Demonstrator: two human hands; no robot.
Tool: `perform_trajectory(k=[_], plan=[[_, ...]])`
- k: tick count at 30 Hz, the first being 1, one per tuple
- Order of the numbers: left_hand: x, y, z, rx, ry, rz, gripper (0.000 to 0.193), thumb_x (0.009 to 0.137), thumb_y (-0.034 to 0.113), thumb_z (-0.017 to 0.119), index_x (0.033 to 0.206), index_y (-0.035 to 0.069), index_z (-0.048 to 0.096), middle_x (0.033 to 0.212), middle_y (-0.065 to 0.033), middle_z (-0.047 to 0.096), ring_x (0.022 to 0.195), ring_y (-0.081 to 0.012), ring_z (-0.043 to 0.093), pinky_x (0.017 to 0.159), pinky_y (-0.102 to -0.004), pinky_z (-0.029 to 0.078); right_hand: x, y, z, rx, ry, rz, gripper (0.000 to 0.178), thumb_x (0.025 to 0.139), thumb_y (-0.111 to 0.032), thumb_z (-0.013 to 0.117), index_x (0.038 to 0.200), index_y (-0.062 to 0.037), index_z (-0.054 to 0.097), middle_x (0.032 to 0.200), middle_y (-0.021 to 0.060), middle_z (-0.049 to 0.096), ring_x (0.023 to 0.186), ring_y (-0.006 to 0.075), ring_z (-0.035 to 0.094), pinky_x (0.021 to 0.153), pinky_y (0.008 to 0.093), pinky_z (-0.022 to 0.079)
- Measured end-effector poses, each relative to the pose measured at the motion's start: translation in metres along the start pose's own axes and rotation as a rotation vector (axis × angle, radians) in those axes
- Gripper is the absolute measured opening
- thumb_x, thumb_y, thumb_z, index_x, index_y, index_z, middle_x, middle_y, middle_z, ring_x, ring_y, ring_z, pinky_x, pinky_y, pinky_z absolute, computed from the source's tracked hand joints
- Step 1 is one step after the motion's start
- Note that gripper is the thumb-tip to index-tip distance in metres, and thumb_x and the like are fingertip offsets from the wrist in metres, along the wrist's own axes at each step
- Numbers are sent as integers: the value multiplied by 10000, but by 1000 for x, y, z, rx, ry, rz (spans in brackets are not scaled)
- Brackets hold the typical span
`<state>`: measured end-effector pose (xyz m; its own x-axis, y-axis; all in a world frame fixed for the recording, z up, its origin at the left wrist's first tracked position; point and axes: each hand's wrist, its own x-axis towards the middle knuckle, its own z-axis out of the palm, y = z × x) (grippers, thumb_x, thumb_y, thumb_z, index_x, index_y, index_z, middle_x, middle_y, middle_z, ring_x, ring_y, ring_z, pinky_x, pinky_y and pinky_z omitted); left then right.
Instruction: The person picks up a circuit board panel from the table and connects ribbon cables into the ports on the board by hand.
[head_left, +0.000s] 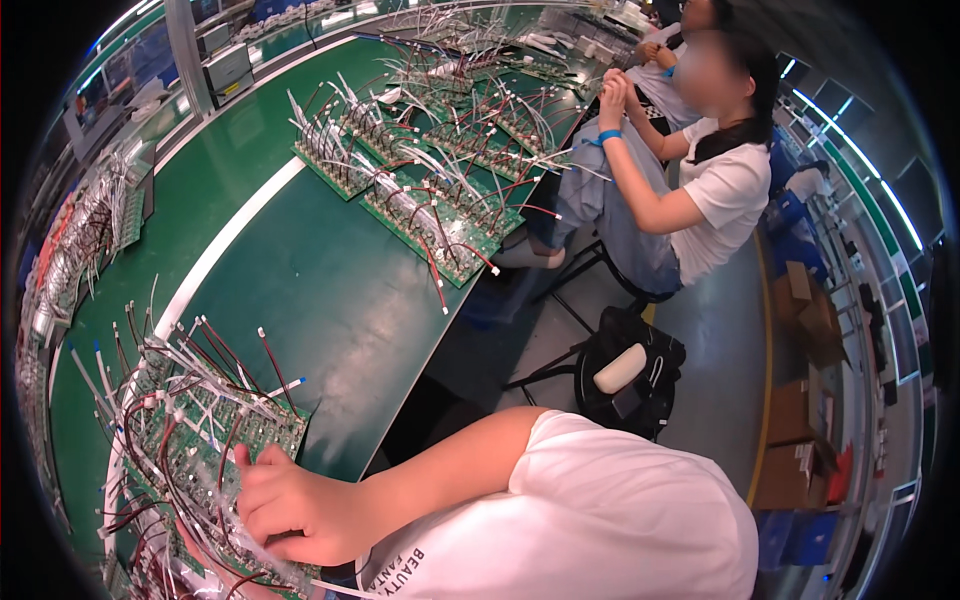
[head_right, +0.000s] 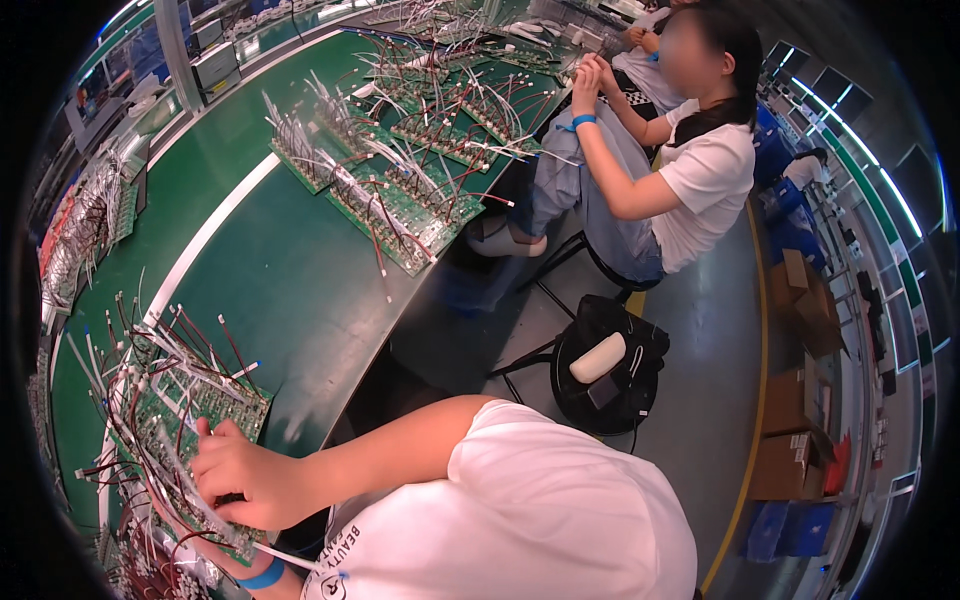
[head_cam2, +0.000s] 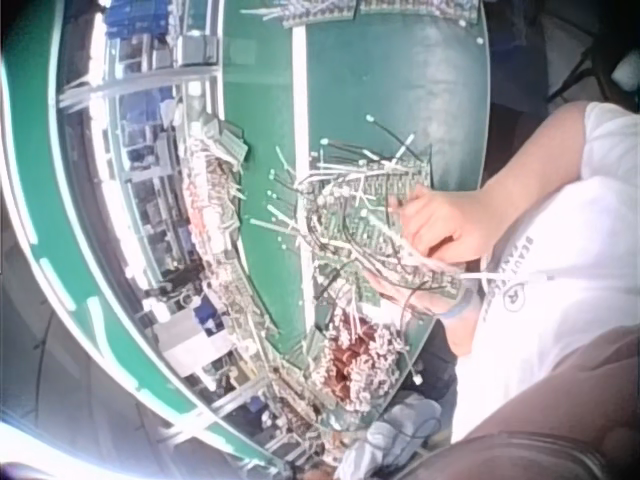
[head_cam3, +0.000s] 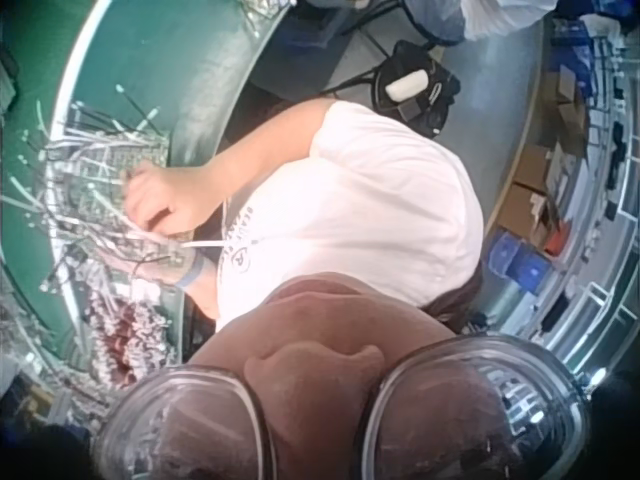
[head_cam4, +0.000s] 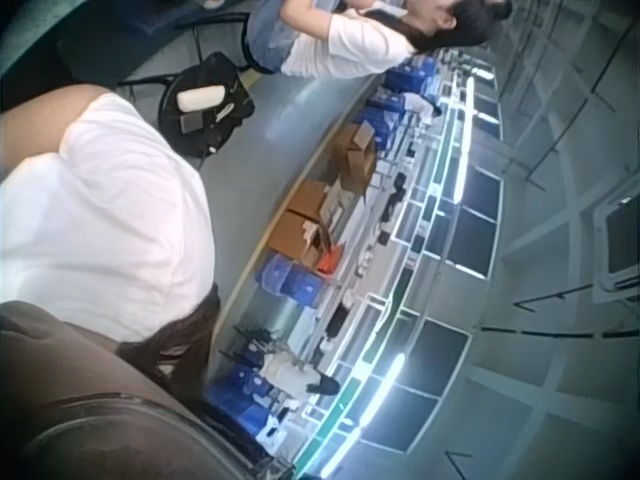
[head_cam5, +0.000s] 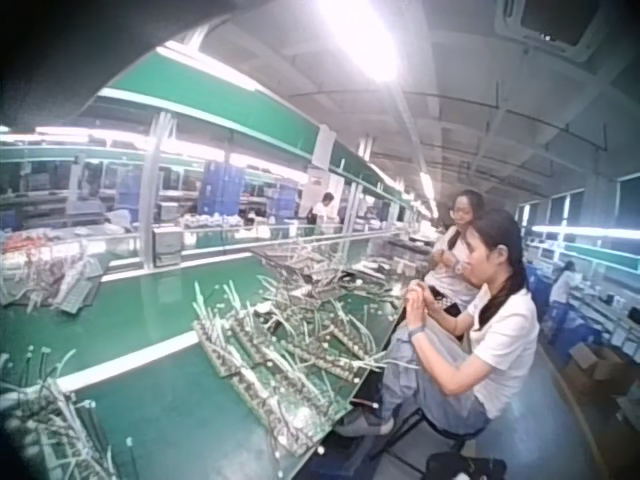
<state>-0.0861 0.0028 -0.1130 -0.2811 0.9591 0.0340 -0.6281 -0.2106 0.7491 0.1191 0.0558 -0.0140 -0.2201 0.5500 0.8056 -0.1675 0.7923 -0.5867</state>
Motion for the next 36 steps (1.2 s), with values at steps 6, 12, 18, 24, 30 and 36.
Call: perform_trajectory(k=[6,12,18,24,30,36], plan=[[-1,9,78,378,-51,165,570,884,394,392,1347,81,281,1277,-189,411,1120,-304,458,995,-406,331,4,-5,-4,-227,-91,-120,108,614,-30,623,687,-53,546,749,41,502,706,238,477,708,397,286],[15,29,147,-419,-126,-340,552,914,414,290,1296,22,366,1264,-328,381,1128,-387,450,977,-429,364,0,4,-3,-59,-71,65,234,558,-15,703,783,-37,641,758,48,581,689,219,532,664,331,347],[4,45,147,-771,-167,-366,591,894,451,306,1244,-12,418,1154,-241,514,1000,-346,549,884,-415,450,12,-14,0,-169,-202,119,225,573,13,729,770,-42,636,781,56,590,718,217,527,763,328,383],[7,39,138,-220,-20,-373,605,903,475,254,1311,37,346,1237,-332,409,1088,-396,491,955,-449,387,12,-11,5,-262,-213,-29,277,528,30,723,778,-60,648,794,40,619,732,221,566,807,385,412],[10,45,145,-330,-13,-304,613,904,492,244,1296,32,344,1207,-301,450,1094,-392,483,960,-457,376,6,-1,8,47,-145,236,186,587,19,653,745,-76,635,769,18,599,715,197,540,688,303,361],[7,33,117,-499,-276,-248,472,930,356,292,1274,43,368,1222,-237,462,1076,-403,495,926,-458,415,22,-10,4,-189,-327,132,181,611,71,680,761,-17,631,776,85,600,752,181,546,854,388,396]])
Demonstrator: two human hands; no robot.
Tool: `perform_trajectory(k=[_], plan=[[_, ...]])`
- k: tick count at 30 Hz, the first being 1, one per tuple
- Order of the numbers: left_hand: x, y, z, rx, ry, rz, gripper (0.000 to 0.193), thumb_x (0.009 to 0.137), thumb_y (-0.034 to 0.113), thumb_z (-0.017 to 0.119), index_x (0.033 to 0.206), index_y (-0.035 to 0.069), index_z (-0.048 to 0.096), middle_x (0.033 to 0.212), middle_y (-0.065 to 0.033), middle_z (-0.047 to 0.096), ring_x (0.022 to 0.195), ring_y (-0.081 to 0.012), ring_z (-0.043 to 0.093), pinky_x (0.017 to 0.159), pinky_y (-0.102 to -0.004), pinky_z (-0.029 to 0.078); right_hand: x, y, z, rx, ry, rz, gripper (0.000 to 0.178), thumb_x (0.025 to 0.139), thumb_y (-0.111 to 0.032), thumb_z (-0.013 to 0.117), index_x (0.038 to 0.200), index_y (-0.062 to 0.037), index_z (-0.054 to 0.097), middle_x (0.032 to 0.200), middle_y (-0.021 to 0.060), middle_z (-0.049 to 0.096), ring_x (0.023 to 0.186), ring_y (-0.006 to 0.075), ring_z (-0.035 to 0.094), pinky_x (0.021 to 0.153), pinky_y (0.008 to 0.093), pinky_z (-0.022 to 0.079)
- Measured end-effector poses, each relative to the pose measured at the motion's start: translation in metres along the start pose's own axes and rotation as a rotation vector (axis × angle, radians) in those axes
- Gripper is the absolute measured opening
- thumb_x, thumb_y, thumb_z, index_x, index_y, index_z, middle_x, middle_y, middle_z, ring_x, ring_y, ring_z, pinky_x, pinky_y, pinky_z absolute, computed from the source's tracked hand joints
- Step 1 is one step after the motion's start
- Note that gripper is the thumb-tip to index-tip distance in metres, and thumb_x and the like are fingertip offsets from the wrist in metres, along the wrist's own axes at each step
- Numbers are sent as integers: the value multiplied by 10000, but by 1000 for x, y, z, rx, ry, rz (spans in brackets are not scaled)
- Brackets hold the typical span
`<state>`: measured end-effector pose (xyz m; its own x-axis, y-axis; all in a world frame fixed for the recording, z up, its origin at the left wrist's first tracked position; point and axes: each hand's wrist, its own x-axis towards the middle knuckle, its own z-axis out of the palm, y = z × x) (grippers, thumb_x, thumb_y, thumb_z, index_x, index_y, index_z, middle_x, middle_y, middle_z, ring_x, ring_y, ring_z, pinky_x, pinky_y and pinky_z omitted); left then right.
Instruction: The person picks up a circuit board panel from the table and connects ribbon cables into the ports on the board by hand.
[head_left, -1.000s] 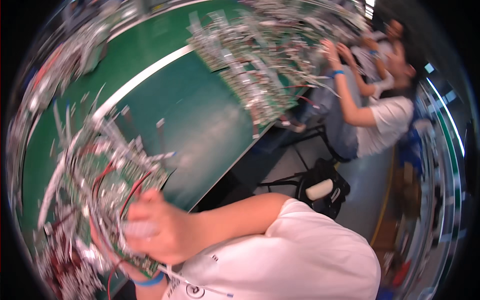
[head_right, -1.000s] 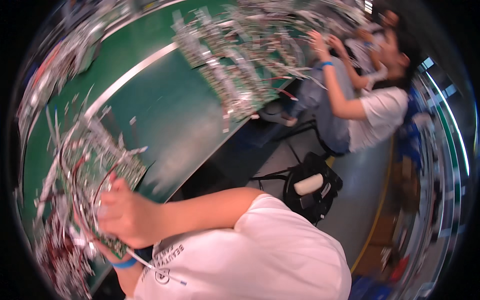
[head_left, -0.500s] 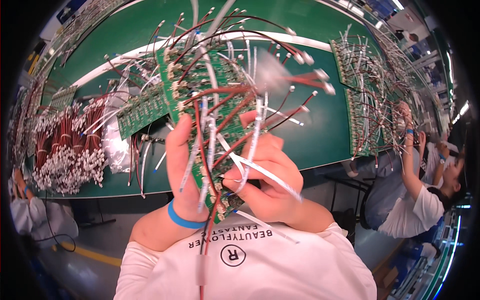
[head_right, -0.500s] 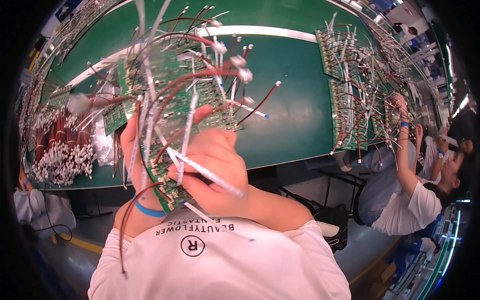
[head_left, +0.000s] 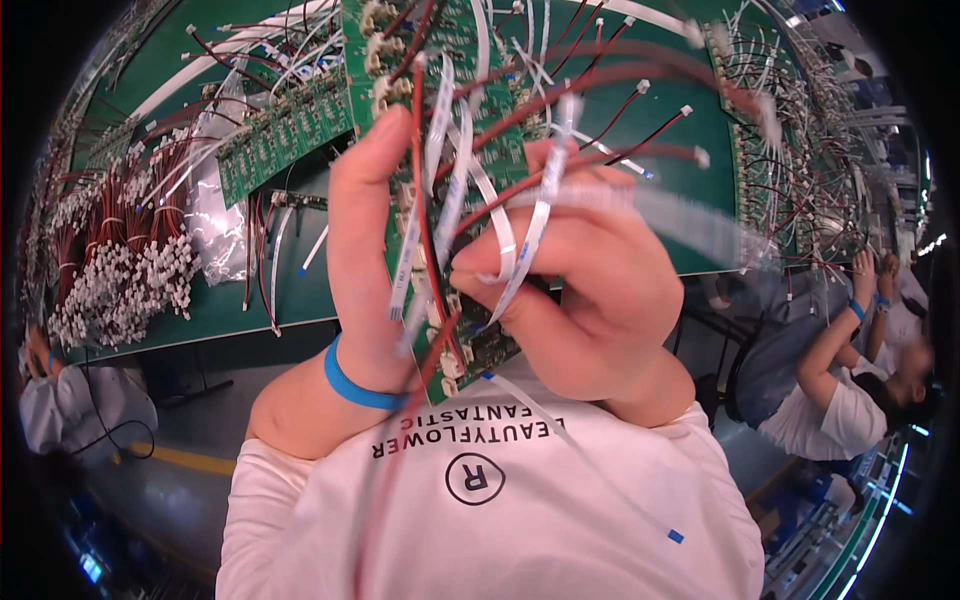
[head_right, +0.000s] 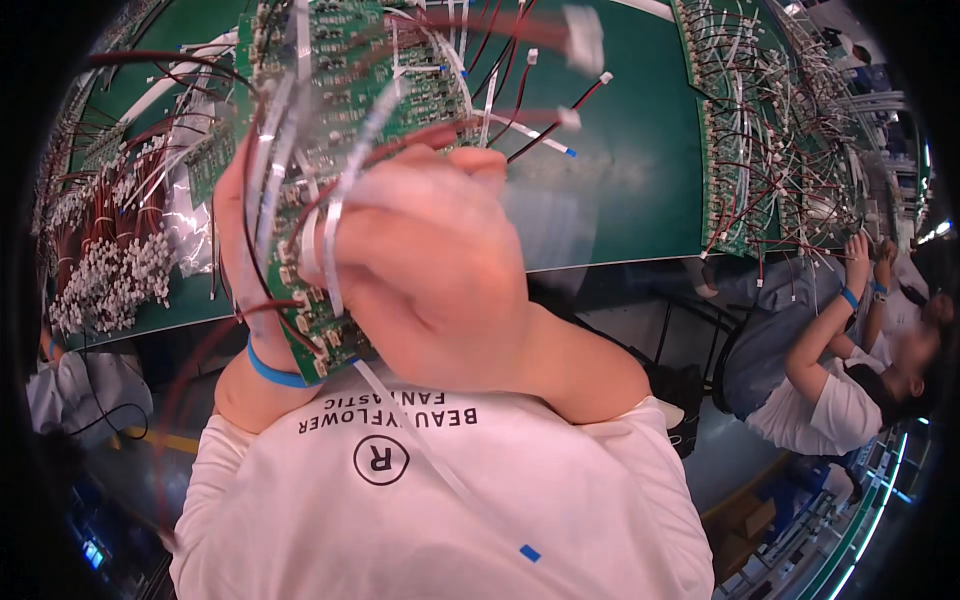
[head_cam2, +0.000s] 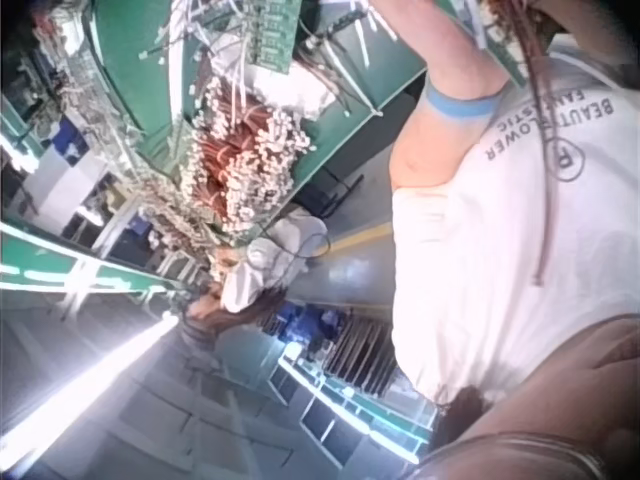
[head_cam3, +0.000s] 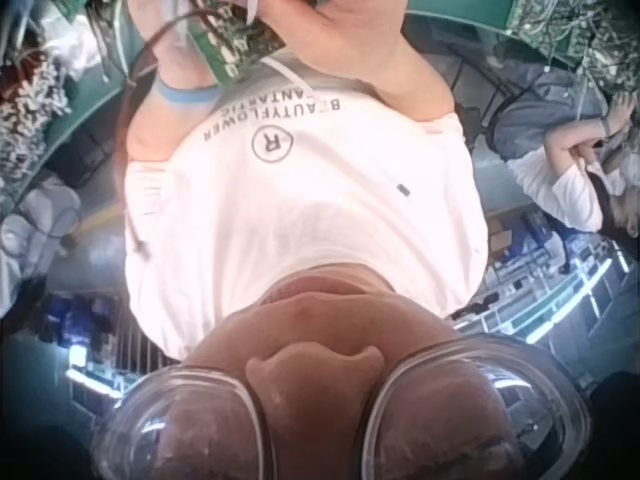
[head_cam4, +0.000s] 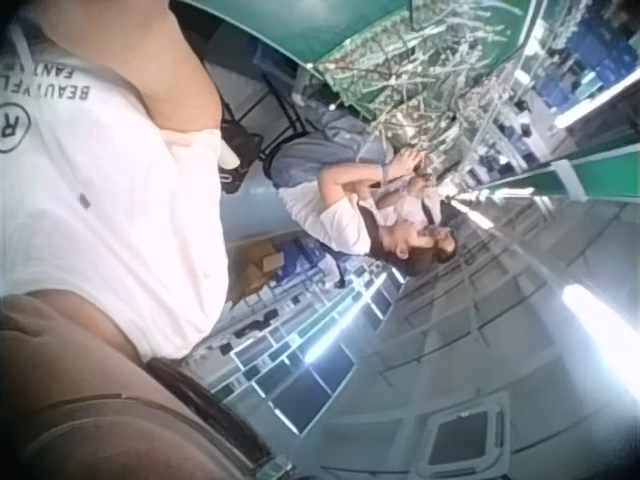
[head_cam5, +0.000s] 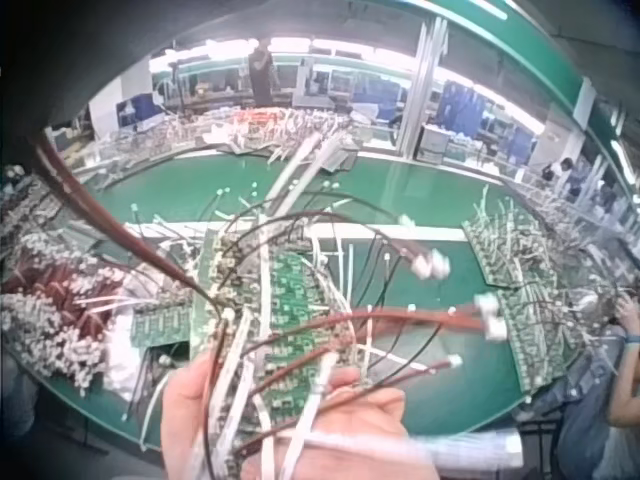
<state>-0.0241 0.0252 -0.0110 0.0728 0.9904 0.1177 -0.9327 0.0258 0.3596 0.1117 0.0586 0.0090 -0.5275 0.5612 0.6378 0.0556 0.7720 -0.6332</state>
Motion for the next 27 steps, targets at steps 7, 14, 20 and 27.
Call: perform_trajectory(k=[7,14,20,27], plan=[[-5,8,-3,523,110,118,745,848,603,337,1345,52,260,1314,-251,344,1099,-365,481,921,-461,429,-9,9,-10,351,169,24,120,761,27,619,868,22,566,787,94,524,693,158,509,622,252,414],[9,1,-3,-175,-39,-20,724,812,475,537,1403,198,224,1441,-201,152,922,-232,435,652,-384,436,-13,5,-17,964,350,537,76,802,-23,546,859,7,586,752,88,526,660,146,460,588,248,342],[1,8,-1,-173,-94,-313,985,745,520,575,1386,-42,80,1448,-191,132,811,-223,471,644,-437,431,-11,11,-19,881,493,454,43,797,11,614,817,37,641,765,69,595,713,133,562,645,245,432],[0,3,-2,46,-169,-349,948,734,558,544,1388,3,141,1442,-198,163,779,-256,493,582,-409,421,-13,26,-14,609,533,387,21,763,-8,653,772,-4,672,680,22,612,652,74,445,600,235,338]])
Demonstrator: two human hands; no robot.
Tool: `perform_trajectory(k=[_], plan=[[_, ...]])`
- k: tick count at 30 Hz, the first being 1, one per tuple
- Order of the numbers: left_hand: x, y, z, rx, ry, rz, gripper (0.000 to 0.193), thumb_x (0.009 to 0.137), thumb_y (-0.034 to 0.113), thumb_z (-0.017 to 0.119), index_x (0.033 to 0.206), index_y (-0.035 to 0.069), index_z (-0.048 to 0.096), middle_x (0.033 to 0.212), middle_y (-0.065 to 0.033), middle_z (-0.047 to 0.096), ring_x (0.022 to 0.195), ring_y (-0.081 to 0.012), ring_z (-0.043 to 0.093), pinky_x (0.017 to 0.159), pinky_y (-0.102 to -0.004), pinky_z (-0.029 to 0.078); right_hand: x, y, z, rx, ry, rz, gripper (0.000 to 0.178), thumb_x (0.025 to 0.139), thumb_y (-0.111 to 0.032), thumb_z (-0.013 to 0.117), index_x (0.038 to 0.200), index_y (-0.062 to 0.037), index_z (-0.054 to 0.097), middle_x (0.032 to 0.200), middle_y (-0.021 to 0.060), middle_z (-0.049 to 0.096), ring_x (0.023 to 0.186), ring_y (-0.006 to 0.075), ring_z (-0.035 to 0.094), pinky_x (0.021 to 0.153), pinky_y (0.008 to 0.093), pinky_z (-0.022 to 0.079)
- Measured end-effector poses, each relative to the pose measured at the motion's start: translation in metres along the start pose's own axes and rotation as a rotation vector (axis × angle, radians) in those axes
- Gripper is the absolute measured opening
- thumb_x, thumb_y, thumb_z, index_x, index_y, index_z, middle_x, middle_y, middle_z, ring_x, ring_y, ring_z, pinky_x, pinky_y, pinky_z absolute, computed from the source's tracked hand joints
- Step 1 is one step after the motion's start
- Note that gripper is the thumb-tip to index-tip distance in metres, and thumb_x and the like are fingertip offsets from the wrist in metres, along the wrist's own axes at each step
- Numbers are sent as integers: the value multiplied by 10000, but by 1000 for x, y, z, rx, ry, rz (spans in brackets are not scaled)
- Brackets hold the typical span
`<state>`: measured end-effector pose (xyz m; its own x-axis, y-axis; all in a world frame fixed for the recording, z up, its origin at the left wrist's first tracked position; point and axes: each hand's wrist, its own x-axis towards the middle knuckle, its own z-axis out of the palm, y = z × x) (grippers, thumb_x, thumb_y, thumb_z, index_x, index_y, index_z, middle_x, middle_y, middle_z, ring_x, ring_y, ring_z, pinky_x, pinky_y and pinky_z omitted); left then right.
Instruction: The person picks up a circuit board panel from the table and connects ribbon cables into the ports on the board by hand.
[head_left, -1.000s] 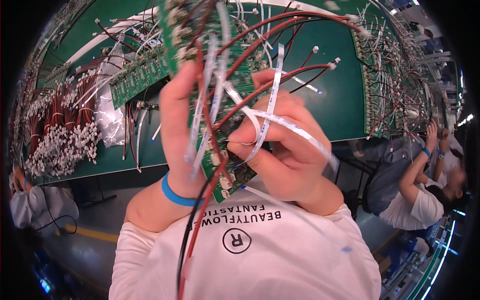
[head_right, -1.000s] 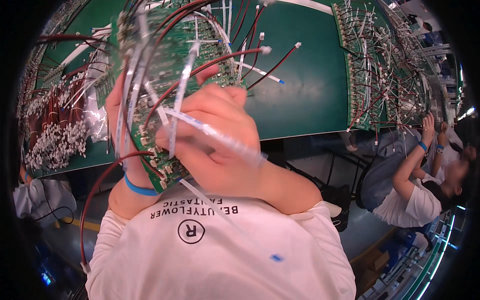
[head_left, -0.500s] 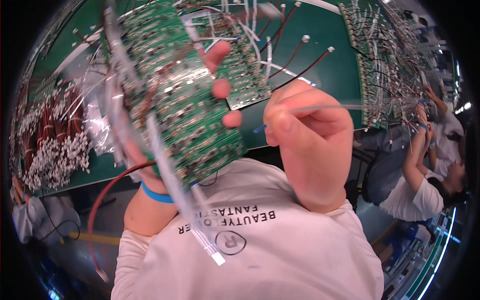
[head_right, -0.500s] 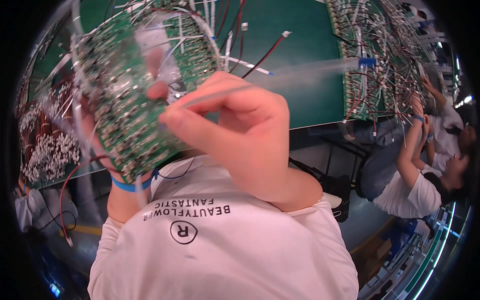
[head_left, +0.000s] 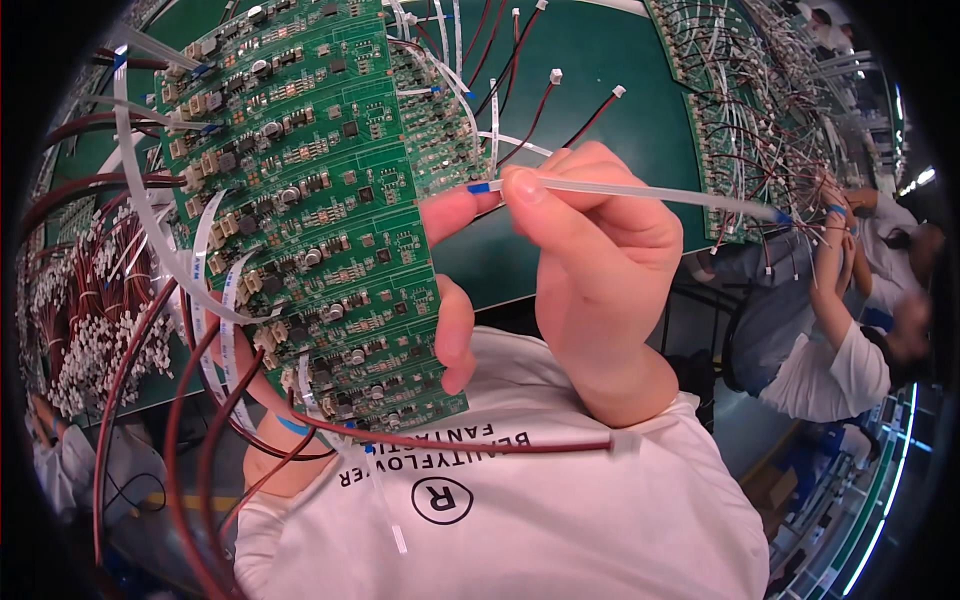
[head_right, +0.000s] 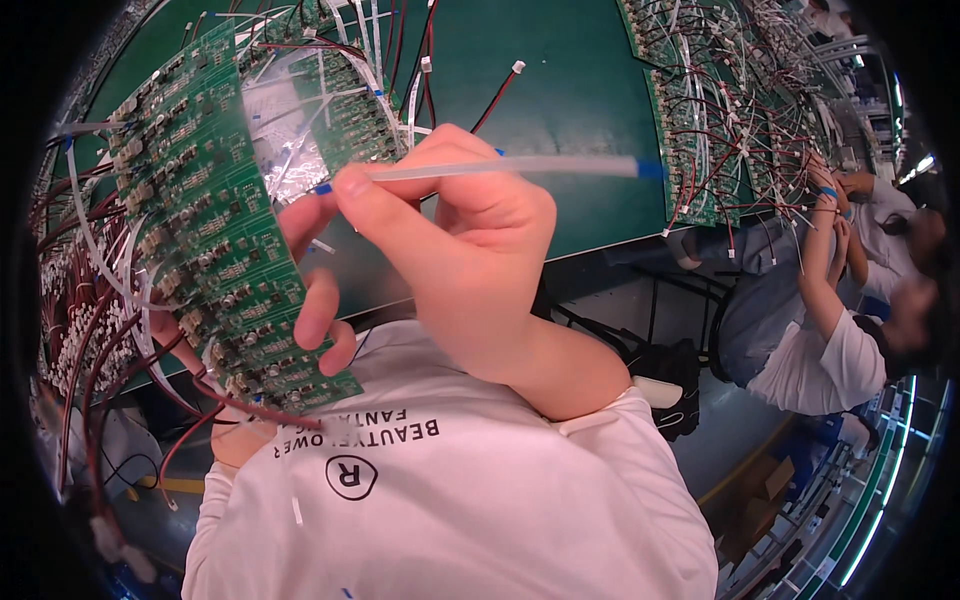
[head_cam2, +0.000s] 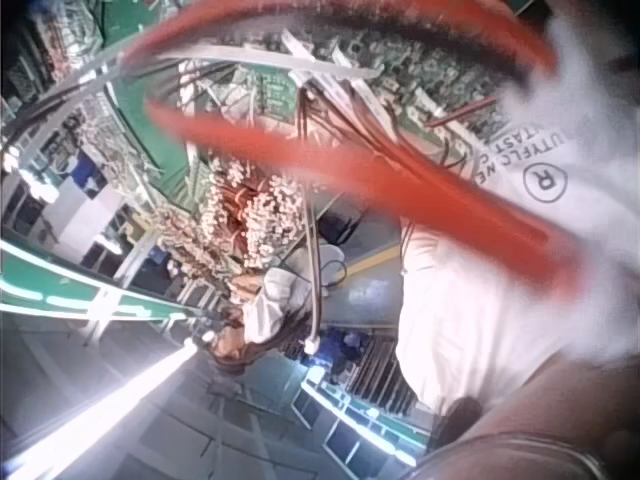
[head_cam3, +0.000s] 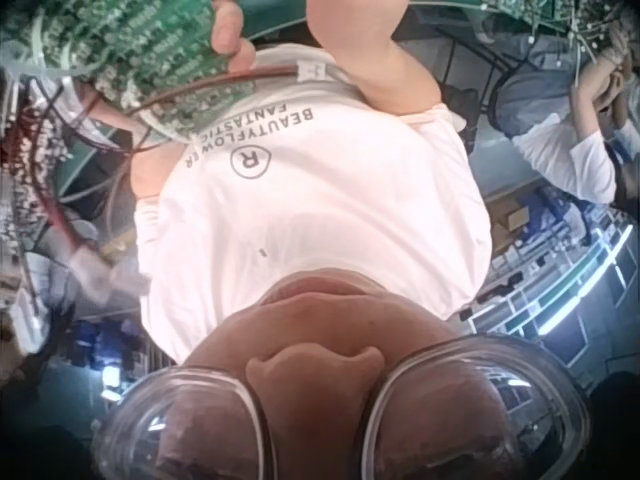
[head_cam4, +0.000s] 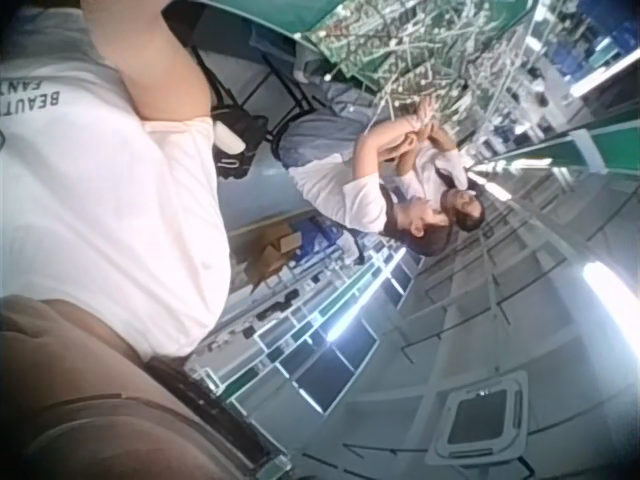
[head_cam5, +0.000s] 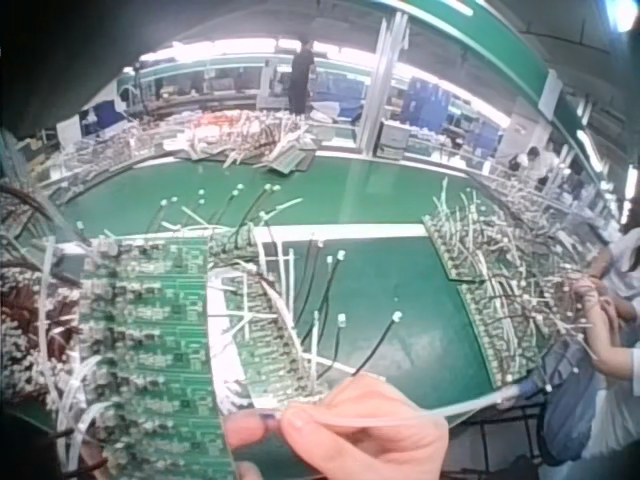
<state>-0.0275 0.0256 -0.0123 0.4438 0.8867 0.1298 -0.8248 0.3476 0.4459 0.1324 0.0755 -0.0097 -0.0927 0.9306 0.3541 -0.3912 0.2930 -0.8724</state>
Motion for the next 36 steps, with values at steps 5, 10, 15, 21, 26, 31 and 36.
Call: perform_trajectory(k=[5,10,15,21,26,31,36], plan=[[2,-2,4,37,108,26,863,755,598,492,1381,66,229,1424,-234,183,740,-279,506,524,-407,424,-3,2,-1,-53,-30,-17,34,770,8,637,780,5,669,698,49,645,646,69,443,603,241,344],[-1,-2,10,4,158,33,828,774,608,457,1382,91,234,1414,-250,190,727,-277,498,516,-406,432,0,2,-1,-137,-111,-88,108,739,52,635,839,20,656,762,67,643,681,82,510,630,227,393],[-5,-4,16,-25,231,69,795,793,618,422,1382,116,238,1405,-265,197,715,-274,491,508,-404,441,12,-1,-12,-277,-334,-157,301,670,127,642,962,57,621,888,116,588,834,180,558,739,265,436],[-7,-6,20,-40,356,166,763,813,628,386,1383,141,243,1395,-281,203,702,-271,483,499,-402,450,19,-9,-19,-569,-360,-263,195,652,93,675,826,5,664,798,87,609,750,162,577,634,244,458],[-4,6,-1,-256,135,-52,931,775,627,489,1393,20,150,1398,-234,228,968,-295,549,684,-452,510,7,-10,-11,-480,-269,-154,163,673,102,652,818,30,631,805,101,606,772,182,583,657,255,461],[-10,8,-6,-353,104,78,645,877,524,373,1301,38,353,1226,-201,469,939,-305,561,759,-427,512,-16,-18,12,-466,-473,-127,97,734,70,611,820,42,576,832,128,552,748,182,526,698,281,426],[-6,9,-27,-568,99,70,609,873,521,382,1241,41,451,1172,-190,521,954,-321,572,816,-451,482,-18,-6,20,-601,-546,-214,159,688,83,640,837,45,598,831,130,566,745,199,546,756,310,439]])
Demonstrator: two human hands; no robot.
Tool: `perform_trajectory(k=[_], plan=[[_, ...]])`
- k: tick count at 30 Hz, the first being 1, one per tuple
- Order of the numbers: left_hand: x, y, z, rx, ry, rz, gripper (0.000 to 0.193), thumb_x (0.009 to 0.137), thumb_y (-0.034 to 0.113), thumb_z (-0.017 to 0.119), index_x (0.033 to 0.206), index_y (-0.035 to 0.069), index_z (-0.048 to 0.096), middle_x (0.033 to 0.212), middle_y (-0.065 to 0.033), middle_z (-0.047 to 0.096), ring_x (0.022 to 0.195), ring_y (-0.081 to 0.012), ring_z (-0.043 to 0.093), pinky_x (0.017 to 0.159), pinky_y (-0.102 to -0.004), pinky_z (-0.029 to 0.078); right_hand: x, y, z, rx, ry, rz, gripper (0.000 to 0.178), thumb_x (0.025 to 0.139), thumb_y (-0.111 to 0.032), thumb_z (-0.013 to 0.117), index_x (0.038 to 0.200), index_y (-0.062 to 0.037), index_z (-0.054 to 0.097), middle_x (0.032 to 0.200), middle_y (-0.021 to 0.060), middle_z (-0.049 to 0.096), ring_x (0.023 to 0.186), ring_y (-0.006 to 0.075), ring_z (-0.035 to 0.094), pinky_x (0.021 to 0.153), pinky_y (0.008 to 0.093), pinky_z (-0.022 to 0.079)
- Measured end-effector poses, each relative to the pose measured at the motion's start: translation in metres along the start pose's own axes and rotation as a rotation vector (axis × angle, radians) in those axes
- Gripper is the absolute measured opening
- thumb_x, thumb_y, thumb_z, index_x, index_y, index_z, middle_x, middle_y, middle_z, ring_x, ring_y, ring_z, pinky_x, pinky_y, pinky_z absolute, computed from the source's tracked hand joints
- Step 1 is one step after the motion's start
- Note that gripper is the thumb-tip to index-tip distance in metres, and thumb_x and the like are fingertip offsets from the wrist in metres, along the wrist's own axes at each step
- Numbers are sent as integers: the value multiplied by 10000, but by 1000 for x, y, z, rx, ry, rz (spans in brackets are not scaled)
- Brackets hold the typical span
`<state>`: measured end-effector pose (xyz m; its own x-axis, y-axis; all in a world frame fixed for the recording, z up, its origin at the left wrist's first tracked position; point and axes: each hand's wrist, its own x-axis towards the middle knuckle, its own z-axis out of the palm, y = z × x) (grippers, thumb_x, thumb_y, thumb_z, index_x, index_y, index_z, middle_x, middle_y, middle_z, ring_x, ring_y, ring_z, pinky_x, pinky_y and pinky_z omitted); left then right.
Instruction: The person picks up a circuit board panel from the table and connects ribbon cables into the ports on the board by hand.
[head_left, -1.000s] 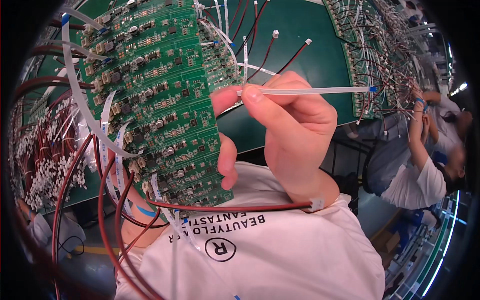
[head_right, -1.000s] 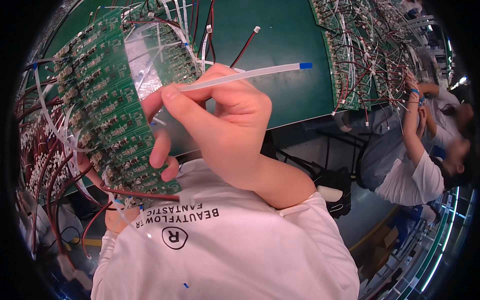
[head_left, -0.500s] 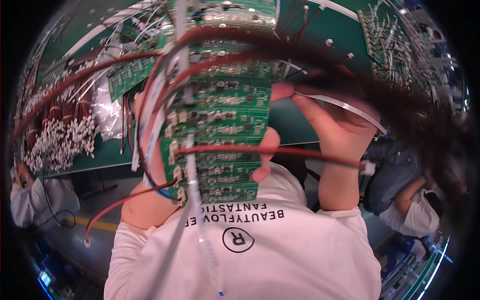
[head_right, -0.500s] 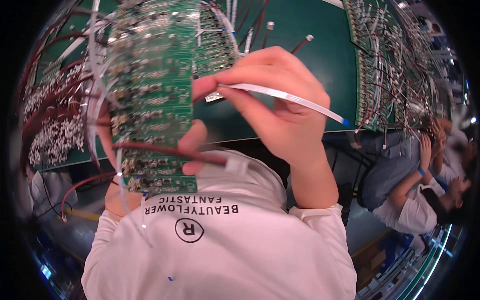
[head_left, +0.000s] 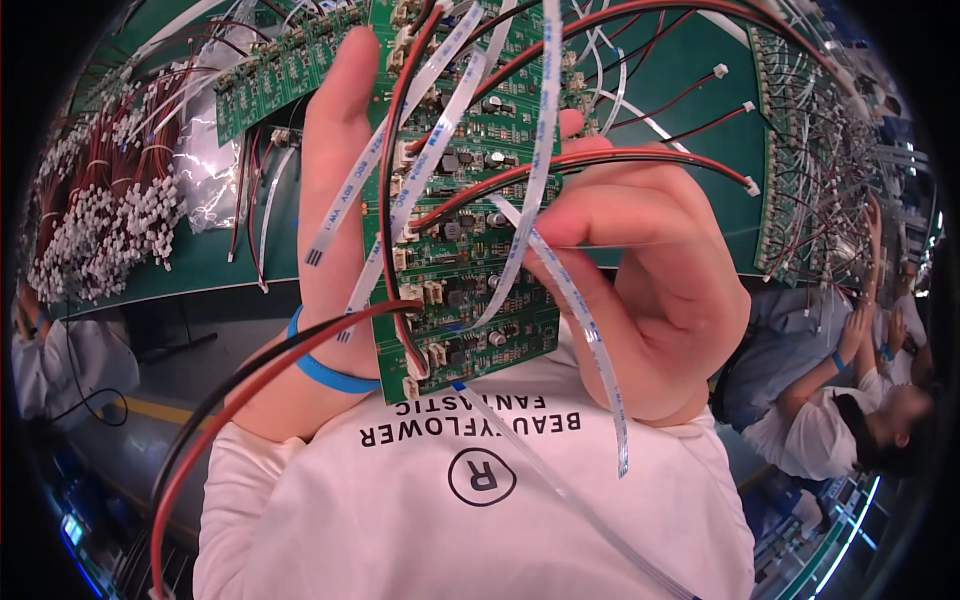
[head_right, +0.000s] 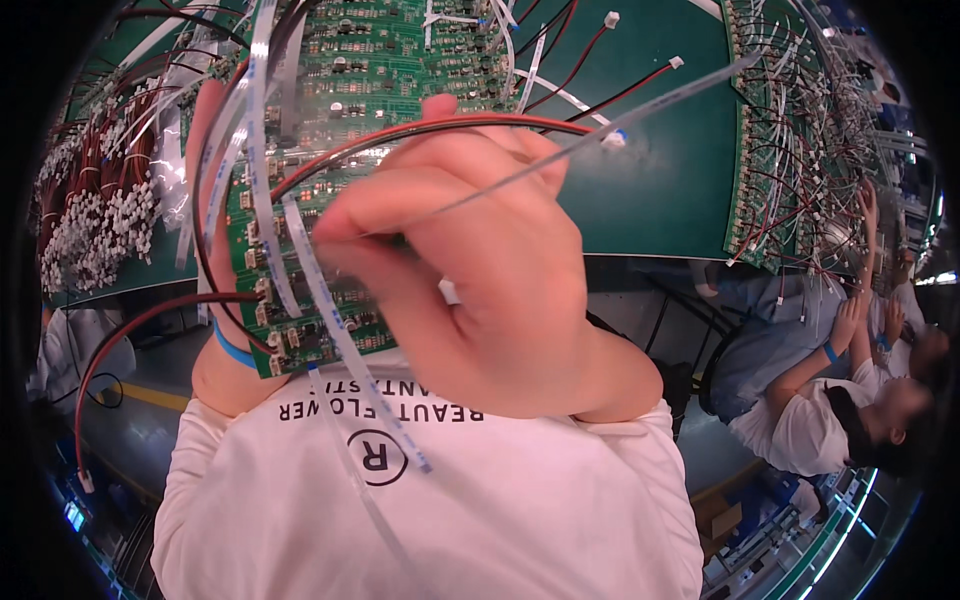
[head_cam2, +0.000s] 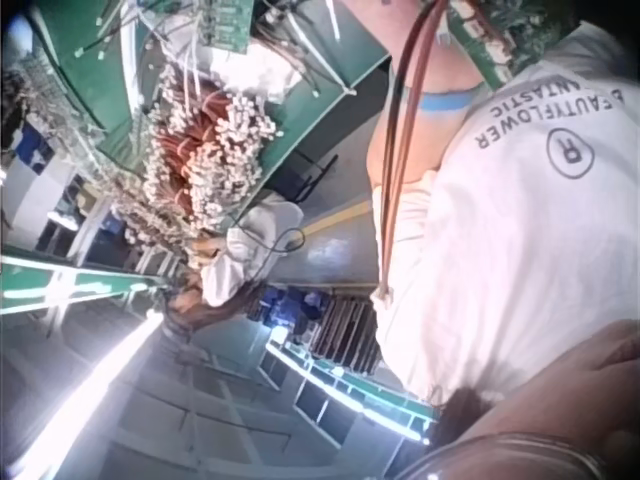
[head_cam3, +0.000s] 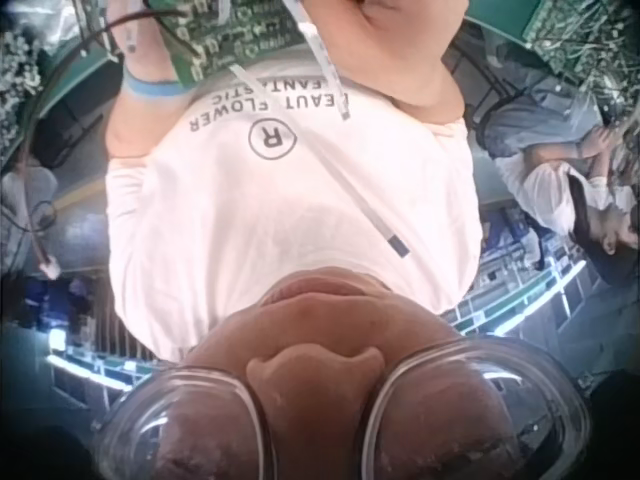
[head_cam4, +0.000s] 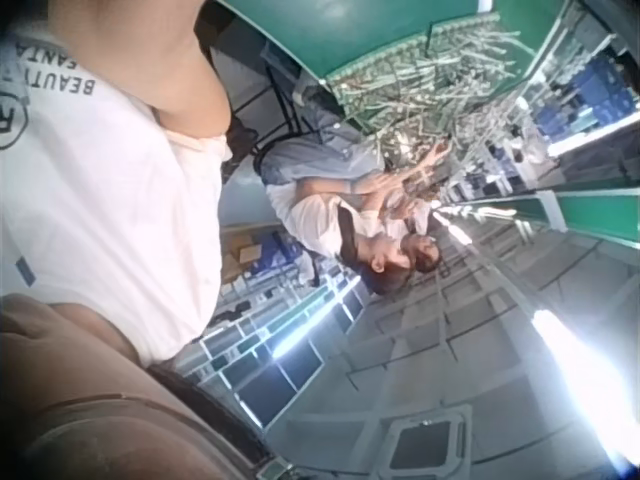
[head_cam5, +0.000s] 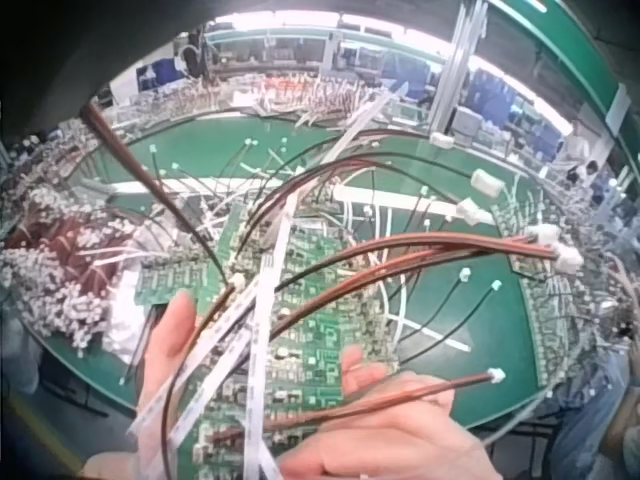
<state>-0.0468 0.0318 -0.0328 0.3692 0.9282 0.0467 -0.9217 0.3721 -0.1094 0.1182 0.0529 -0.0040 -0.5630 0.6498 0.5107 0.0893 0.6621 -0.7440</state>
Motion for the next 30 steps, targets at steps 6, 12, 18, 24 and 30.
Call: perform_trajectory(k=[6,12,18,24,30], plan=[[-14,-5,21,99,297,276,572,887,494,383,1189,26,513,1091,-184,588,950,-272,579,870,-402,437,3,-9,11,-44,-24,-32,157,642,116,605,782,45,607,734,95,588,717,185,542,727,307,429],[-20,-3,-1,179,209,268,653,858,520,393,1294,34,375,1234,-170,474,1073,-344,494,915,-450,388,-1,-8,20,32,56,31,168,616,118,594,759,28,602,732,91,599,679,184,522,646,263,402],[-30,4,-16,663,383,380,562,885,426,381,1279,25,373,1174,-148,497,1021,-281,519,847,-385,426,-2,6,16,6,45,-76,190,597,115,610,763,24,603,736,86,588,686,183,519,620,260,392],[-69,-14,-13,1161,557,528,472,913,331,368,1263,15,370,1114,-125,520,968,-218,544,778,-319,464,-2,9,25,-31,73,-60,190,599,116,637,745,-2,608,755,78,588,721,191,524,757,333,444],[-82,-8,-20,1532,604,488,448,927,288,361,1271,2,354,1115,-120,519,971,-186,549,788,-287,470,-4,12,36,-167,290,-143,260,451,-86,652,705,-102,598,657,-25,496,647,166,441,663,285,264]])
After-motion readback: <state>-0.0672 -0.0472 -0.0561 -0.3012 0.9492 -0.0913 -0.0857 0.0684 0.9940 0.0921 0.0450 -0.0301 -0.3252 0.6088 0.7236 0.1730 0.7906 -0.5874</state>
